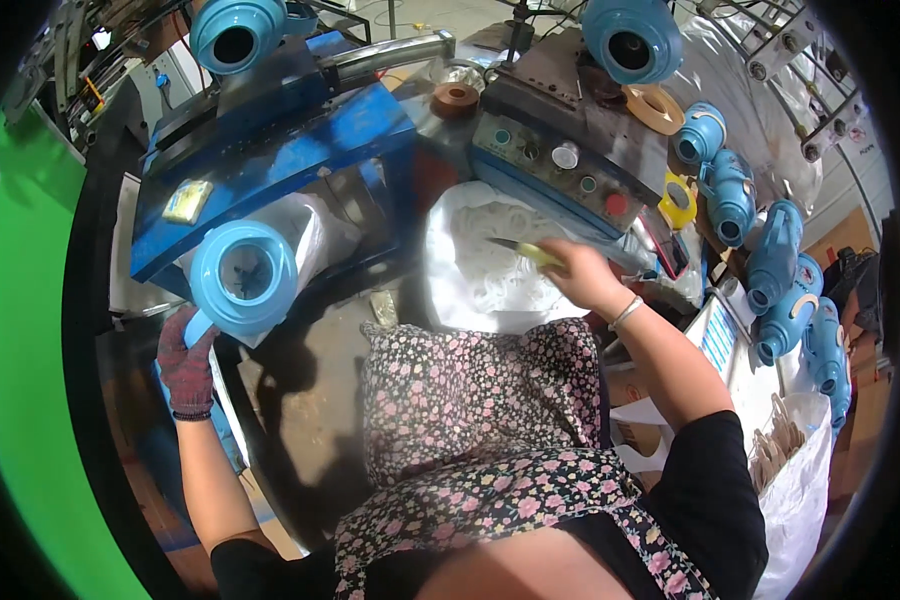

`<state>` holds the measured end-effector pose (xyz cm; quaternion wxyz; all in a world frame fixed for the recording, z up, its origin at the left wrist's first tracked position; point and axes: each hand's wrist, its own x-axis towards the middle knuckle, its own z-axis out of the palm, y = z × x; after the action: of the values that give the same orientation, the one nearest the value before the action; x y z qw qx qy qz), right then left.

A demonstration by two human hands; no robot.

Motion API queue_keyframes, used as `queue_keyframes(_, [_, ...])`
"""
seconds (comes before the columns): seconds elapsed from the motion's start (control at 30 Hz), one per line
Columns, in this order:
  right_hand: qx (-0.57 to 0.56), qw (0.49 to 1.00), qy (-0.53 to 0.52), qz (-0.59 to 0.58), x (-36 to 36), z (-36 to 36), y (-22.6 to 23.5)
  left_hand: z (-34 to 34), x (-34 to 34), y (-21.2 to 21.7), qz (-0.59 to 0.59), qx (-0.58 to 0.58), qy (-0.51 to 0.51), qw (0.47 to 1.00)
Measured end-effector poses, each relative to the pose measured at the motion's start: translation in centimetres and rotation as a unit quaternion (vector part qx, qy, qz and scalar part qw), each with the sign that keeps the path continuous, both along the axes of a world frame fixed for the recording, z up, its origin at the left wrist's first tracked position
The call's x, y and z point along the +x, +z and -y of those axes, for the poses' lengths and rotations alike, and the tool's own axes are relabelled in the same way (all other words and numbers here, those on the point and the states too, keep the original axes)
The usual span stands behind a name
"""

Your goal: The person assembles blue water pitchers by hand and using tools. The person applies labels to the pitchers, inserts filters or internal components using a yellow tool, attaches handles, and secures caps onto the pitchers before placing them in a designated area.

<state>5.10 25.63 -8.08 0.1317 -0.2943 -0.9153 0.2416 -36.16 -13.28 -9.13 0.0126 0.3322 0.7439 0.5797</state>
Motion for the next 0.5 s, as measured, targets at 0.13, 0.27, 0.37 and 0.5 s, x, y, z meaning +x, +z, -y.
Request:
queue_keyframes(0.13, [0.166, 0.962, -0.113, 0.185, 1.8, -3.2, -8.2, -0.5, 0.1, 1.1, -0.046, -0.008, -0.013, 0.999])
queue_keyframes(0.27, [-0.014, 0.987, 0.018, 0.158, -0.9, -3.8, -15.1, -0.5, 1.9, 3.4, -0.052, -0.004, 0.019, 0.998])
queue_keyframes(0.37, [-0.043, 0.937, 0.025, 0.346, -3.6, -2.5, -19.0, 1.7, 3.4, 5.1, -0.068, 0.000, 0.033, 0.997])
queue_keyframes(0.5, [-0.069, 0.936, -0.022, 0.343, -3.4, -2.3, -16.0, 3.5, 7.6, 7.7, 0.076, 0.232, 0.018, 0.970])
